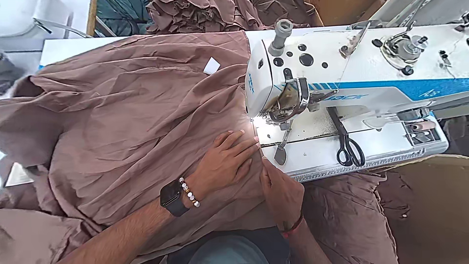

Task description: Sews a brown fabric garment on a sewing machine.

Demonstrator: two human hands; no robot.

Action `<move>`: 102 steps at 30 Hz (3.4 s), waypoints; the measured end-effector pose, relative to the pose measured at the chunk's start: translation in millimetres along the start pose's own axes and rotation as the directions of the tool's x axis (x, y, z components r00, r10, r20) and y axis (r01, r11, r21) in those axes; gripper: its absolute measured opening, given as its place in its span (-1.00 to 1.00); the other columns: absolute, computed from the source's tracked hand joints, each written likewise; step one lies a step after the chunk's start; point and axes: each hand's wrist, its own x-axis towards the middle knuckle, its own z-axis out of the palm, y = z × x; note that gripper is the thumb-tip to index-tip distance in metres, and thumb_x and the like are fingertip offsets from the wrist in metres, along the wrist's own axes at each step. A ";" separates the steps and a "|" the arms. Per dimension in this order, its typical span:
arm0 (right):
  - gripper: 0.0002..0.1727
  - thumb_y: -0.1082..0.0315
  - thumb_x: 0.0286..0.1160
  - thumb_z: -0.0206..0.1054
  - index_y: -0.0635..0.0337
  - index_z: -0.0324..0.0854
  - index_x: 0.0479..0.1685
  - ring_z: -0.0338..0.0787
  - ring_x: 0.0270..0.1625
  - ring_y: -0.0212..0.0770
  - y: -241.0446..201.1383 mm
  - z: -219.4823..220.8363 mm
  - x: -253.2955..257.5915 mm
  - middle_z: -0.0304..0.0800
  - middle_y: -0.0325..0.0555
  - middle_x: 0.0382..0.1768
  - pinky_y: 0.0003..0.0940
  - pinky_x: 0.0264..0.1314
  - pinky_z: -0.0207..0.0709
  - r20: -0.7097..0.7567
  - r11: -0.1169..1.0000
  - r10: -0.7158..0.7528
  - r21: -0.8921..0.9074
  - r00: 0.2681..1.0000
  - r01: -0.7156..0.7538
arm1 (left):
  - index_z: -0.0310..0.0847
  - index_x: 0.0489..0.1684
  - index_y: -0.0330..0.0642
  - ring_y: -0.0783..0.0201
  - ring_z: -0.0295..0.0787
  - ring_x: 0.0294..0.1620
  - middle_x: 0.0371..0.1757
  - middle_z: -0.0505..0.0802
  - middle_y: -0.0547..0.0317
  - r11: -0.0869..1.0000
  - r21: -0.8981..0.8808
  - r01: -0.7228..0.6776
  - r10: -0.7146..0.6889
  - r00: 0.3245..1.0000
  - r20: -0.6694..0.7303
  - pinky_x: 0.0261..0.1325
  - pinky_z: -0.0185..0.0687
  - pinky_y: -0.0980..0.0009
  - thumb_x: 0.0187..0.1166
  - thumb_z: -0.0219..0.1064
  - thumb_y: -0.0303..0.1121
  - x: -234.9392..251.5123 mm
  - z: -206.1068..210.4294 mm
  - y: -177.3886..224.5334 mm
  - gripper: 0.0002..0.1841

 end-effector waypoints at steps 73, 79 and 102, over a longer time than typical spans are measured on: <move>-0.63 0.18 0.70 0.14 -0.16 0.87 0.21 0.76 -0.39 -0.17 -18.9 26.9 51.7 0.77 -0.19 -0.38 -0.29 -0.53 0.54 -0.010 0.997 0.028 -0.076 1.000 -0.029 | 0.62 0.43 -0.12 0.03 0.25 0.82 0.68 0.58 0.14 0.947 0.071 0.314 -0.312 0.950 -0.028 0.84 0.09 -0.04 0.73 -0.01 -0.17 26.6 -14.5 -5.2 -0.55; -0.43 -0.24 0.69 0.02 -0.41 0.63 0.56 0.60 0.32 0.01 -5.8 18.4 20.5 0.71 -0.10 0.35 0.07 0.24 0.35 0.080 0.989 0.041 -0.146 0.996 -0.028 | 0.07 0.90 0.39 0.21 -0.18 0.96 0.92 0.13 0.58 0.924 0.094 0.371 -0.381 0.914 0.138 0.90 -0.31 -0.22 0.74 -0.27 0.37 0.6 -20.1 -45.0 -0.27; -0.64 0.32 0.65 0.18 -0.23 0.83 0.22 0.71 0.39 -0.21 2.4 28.1 63.2 0.84 -0.44 0.31 -0.11 0.36 0.49 -0.028 0.962 -0.254 0.097 0.967 0.256 | 0.67 0.49 0.17 0.21 0.33 0.77 0.56 0.70 0.43 0.990 -0.112 0.089 -0.095 0.994 -0.050 0.80 0.20 0.11 0.80 -0.01 -0.20 28.7 -3.1 -41.4 -0.58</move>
